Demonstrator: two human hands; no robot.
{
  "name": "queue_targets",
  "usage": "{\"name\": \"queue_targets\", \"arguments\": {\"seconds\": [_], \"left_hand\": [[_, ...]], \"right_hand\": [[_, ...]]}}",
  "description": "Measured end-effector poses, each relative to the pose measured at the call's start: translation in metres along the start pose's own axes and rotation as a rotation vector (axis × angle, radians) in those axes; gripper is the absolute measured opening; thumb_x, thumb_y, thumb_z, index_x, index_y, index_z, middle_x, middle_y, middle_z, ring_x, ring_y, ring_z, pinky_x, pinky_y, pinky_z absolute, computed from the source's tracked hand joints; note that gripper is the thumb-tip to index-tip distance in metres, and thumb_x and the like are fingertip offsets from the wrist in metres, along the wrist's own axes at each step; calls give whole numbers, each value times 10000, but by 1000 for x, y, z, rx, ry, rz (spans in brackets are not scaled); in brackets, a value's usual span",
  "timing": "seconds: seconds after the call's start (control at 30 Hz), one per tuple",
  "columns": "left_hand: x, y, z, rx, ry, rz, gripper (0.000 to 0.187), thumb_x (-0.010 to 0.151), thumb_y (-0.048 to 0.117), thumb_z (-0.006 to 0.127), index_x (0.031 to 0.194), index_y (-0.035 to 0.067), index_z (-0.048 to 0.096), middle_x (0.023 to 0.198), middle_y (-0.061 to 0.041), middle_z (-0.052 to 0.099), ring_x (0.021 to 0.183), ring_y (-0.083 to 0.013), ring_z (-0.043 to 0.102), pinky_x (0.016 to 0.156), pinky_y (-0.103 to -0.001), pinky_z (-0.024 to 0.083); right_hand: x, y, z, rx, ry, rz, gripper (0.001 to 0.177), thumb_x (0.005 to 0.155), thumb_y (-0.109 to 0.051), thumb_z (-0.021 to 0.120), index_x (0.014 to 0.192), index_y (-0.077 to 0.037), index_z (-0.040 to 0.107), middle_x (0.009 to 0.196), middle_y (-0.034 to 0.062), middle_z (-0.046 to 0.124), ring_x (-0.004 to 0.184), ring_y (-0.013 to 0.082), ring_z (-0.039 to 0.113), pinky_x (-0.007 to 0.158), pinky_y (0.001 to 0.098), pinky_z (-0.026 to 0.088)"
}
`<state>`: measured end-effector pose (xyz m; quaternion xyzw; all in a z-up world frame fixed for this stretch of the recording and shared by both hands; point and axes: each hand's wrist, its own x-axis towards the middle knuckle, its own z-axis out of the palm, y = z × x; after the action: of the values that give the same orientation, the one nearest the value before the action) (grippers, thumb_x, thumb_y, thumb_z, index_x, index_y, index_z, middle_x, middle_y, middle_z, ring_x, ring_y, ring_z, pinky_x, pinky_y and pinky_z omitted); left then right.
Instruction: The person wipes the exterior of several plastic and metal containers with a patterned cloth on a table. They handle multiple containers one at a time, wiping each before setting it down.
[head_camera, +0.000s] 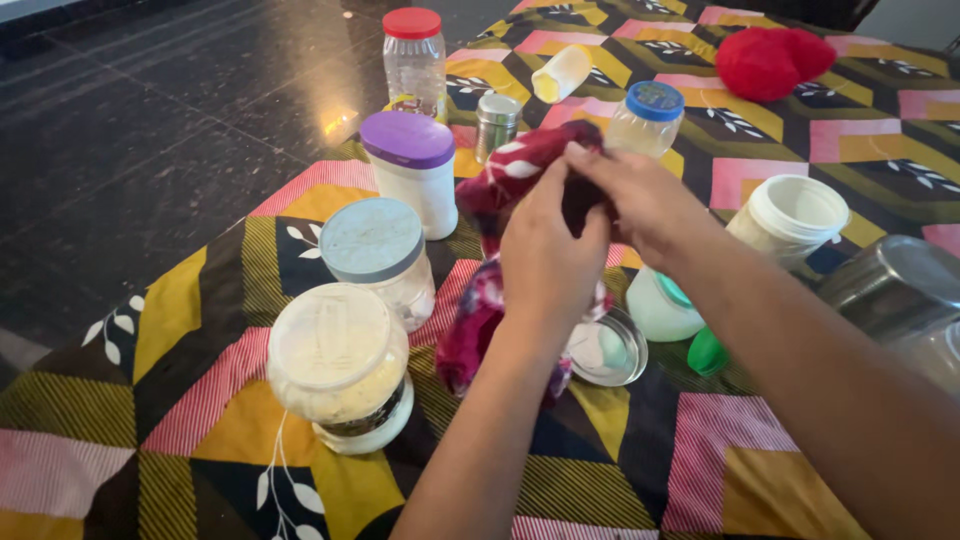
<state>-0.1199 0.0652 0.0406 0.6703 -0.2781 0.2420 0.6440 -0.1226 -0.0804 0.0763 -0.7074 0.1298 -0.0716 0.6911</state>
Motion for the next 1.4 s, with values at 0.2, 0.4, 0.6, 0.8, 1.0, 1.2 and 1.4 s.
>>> {"name": "queue_targets", "arguments": {"seconds": [0.2,0.4,0.6,0.8,1.0,1.2,1.4], "left_hand": [[11,-42,-24,78,-22,48,408,804,84,695,1206,27,663,1070,-166,737,976,-315,731,860,-385,567],[-2,-56,-21,-135,-682,-570,517,809,224,780,1290,62,682,964,-139,745,744,-167,686,674,-328,538],[17,-33,-33,139,-345,-128,937,720,302,877,1518,83,437,1465,-272,436,1268,-404,507,983,-509,460],[-7,-9,-10,490,-205,207,1071,660,282,862,1581,307,315,1660,-209,241,1537,-474,252,1126,-780,253],[11,-36,-34,526,76,332,483,958,247,852,1347,348,585,1538,-43,453,1519,-360,386,1213,-559,359],[19,-14,-49,176,-158,312,730,778,157,835,1442,176,534,1504,-200,480,1385,-434,484,1138,-498,430],[9,-4,-24,221,-146,298,768,729,-14,711,1454,199,572,1458,-196,567,1298,-392,591,1030,-440,520]], "right_hand": [[18,-16,-43,226,80,-221,216,1020,-157,555,1197,-68,641,1105,59,736,1017,221,709,930,437,579],[19,-40,-61,418,145,-239,219,1049,-154,520,1229,-76,617,1128,68,721,1048,238,718,956,466,595],[38,-38,-80,475,140,-118,245,1024,-132,439,1212,-94,593,1120,91,717,991,251,739,901,509,623],[81,-10,-67,808,-137,166,253,1066,-24,427,1262,10,583,1138,167,705,968,290,743,870,444,628],[69,-6,-38,420,-18,120,507,923,86,359,1270,-177,620,1156,106,712,959,227,735,771,373,646],[48,-23,-31,421,6,180,547,917,127,360,1351,-147,548,1163,113,700,971,234,739,804,396,663],[42,-27,-22,350,-139,172,562,928,78,406,1389,-203,561,1121,101,679,840,211,678,757,387,638]]}}
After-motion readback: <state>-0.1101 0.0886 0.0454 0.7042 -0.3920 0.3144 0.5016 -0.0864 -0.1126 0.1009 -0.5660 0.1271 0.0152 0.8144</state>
